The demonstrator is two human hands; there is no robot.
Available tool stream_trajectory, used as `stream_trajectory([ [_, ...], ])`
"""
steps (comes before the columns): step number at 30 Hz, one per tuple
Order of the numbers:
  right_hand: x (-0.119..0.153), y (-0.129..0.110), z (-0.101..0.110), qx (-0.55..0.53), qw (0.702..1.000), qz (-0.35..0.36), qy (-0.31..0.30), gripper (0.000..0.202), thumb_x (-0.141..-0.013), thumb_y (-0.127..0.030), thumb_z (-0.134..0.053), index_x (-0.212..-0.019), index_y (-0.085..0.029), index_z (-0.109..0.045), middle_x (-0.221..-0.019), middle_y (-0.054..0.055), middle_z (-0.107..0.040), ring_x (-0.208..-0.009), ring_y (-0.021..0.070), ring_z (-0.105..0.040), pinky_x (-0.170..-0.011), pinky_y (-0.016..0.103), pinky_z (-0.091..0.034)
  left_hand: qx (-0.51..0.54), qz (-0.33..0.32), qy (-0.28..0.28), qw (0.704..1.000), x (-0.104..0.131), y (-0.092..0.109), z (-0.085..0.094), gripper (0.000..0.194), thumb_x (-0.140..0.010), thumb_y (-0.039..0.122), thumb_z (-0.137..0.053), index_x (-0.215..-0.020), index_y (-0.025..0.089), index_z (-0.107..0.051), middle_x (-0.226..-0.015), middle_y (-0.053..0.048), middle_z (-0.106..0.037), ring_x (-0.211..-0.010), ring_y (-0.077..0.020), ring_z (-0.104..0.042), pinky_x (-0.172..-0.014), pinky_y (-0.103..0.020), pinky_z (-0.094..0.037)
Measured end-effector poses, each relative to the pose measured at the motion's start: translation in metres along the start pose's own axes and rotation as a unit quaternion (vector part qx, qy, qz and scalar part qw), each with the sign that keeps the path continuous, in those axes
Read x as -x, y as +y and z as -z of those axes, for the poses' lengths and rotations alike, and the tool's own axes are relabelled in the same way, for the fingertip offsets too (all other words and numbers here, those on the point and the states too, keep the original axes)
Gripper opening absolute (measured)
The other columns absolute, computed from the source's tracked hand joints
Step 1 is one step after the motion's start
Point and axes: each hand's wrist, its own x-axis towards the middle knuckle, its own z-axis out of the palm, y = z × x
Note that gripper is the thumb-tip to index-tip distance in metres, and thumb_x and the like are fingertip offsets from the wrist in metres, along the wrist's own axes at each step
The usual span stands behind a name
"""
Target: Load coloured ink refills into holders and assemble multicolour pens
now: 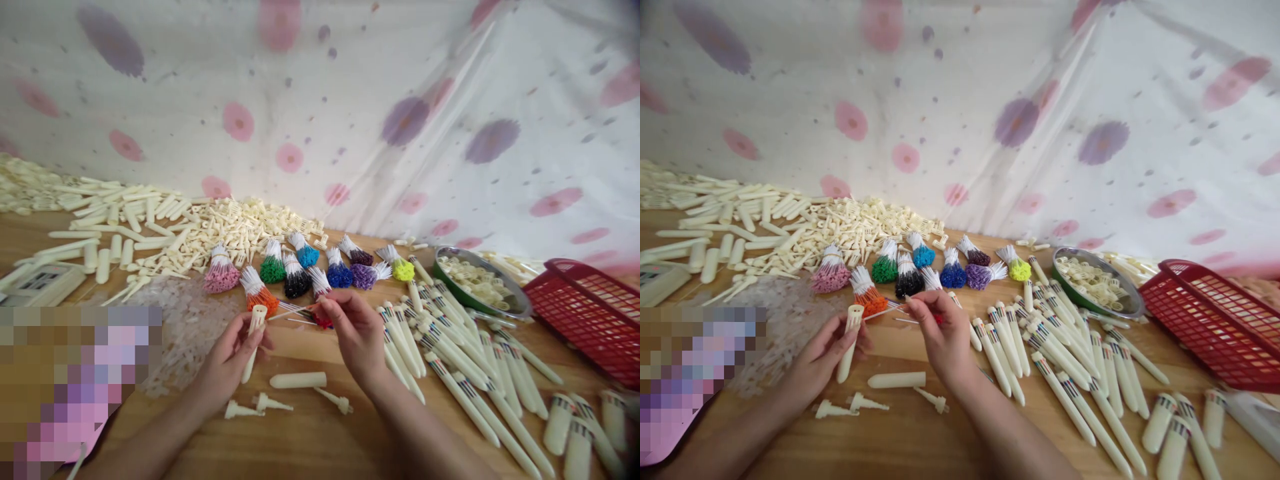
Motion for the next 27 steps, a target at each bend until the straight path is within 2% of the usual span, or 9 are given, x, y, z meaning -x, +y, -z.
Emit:
stream_trajectory([
  [2, -0.004, -0.004, 0.003, -0.043, 0.998, -0.034, -0.002, 0.015, -0.084, -0.03, -0.056, -0.075, -0.018, -0.059, -0.062, 0.0, -0.064, -0.054, 0.0107, -0.058, -0.051, 0.021, -0.047, -0.053, -0.018, -0.01, 0.998, 0.003, -0.001, 0.001, 0.033, -0.082, 0.048, -0.05, -0.098, 0.019, -0.053, -0.072, 0.0, -0.062, -0.064, -0.015, -0.059, -0.061, -0.026, -0.049],
  [4, -0.008, -0.006, 0.007, -0.04, 0.998, -0.039, 0.007, 0.015, -0.083, -0.03, -0.057, -0.074, -0.018, -0.06, -0.061, 0.0, -0.063, -0.053, 0.0097, -0.056, -0.051, 0.02, -0.046, -0.097, -0.031, -0.015, 0.995, 0.005, -0.002, 0.003, 0.033, -0.084, 0.046, -0.047, -0.101, 0.019, -0.053, -0.069, 0.001, -0.061, -0.062, -0.014, -0.056, -0.06, -0.024, -0.047],
  [9, -0.015, -0.009, 0.014, -0.032, 0.997, -0.052, 0.039, 0.018, -0.081, -0.033, -0.058, -0.075, -0.017, -0.06, -0.06, 0.0, -0.062, -0.051, 0.0092, -0.052, -0.046, 0.019, -0.042, -0.185, -0.04, -0.022, 0.982, 0.007, -0.007, 0.005, 0.033, -0.088, 0.041, -0.041, -0.106, 0.018, -0.055, -0.072, 0.0, -0.062, -0.072, -0.0161, -0.059, -0.07, -0.025, -0.046],
  [13, -0.014, -0.007, 0.01, -0.004, 0.998, -0.069, -0.009, 0.019, -0.082, -0.033, -0.058, -0.072, -0.017, -0.06, -0.059, 0.0, -0.062, -0.052, 0.0088, -0.052, -0.049, 0.019, -0.042, -0.238, -0.047, -0.038, 0.969, 0.01, -0.007, 0.005, 0.037, -0.088, 0.039, -0.042, -0.115, 0.019, -0.056, -0.072, 0.0, -0.064, -0.07, -0.0165, -0.061, -0.071, -0.026, -0.047],
  [16, -0.012, -0.006, 0.005, -0.019, 0.995, -0.095, -0.036, 0.022, -0.081, -0.035, -0.057, -0.071, -0.017, -0.06, -0.06, 0.0, -0.062, -0.052, 0.0087, -0.053, -0.05, 0.019, -0.044, -0.25, -0.051, -0.036, 0.966, 0.011, -0.005, 0.004, 0.038, -0.085, 0.039, -0.047, -0.118, 0.022, -0.057, -0.086, -0.002, -0.07, -0.075, -0.0185, -0.064, -0.075, -0.028, -0.049],
  [20, -0.014, -0.006, 0.005, -0.035, 0.99, -0.129, -0.037, 0.024, -0.08, -0.039, -0.058, -0.07, -0.017, -0.06, -0.059, 0.002, -0.063, -0.051, 0.0098, -0.055, -0.05, 0.02, -0.046, -0.226, -0.037, -0.02, 0.973, 0.01, -0.005, 0.003, 0.041, -0.08, 0.038, -0.056, -0.119, 0.025, -0.057, -0.113, -0.004, -0.066, -0.101, -0.0242, -0.061, -0.086, -0.03, -0.048],
  [22, -0.015, -0.006, 0.006, -0.039, 0.989, -0.141, -0.035, 0.026, -0.078, -0.041, -0.058, -0.069, -0.017, -0.059, -0.058, 0.002, -0.064, -0.05, 0.0106, -0.055, -0.048, 0.021, -0.046, -0.217, -0.041, -0.024, 0.975, 0.01, -0.004, 0.002, 0.04, -0.08, 0.036, -0.057, -0.118, 0.026, -0.059, -0.117, -0.003, -0.065, -0.106, -0.0248, -0.059, -0.088, -0.031, -0.048],
  [27, -0.015, -0.002, 0.002, -0.062, 0.985, -0.154, -0.055, 0.026, -0.076, -0.041, -0.06, -0.068, -0.017, -0.059, -0.059, 0.002, -0.064, -0.05, 0.0101, -0.055, -0.048, 0.021, -0.046, -0.211, -0.06, -0.047, 0.975, 0.012, 0.0, 0.0, 0.035, -0.08, 0.032, -0.057, -0.114, 0.026, -0.062, -0.115, -0.003, -0.066, -0.102, -0.0237, -0.061, -0.087, -0.03, -0.049],
])
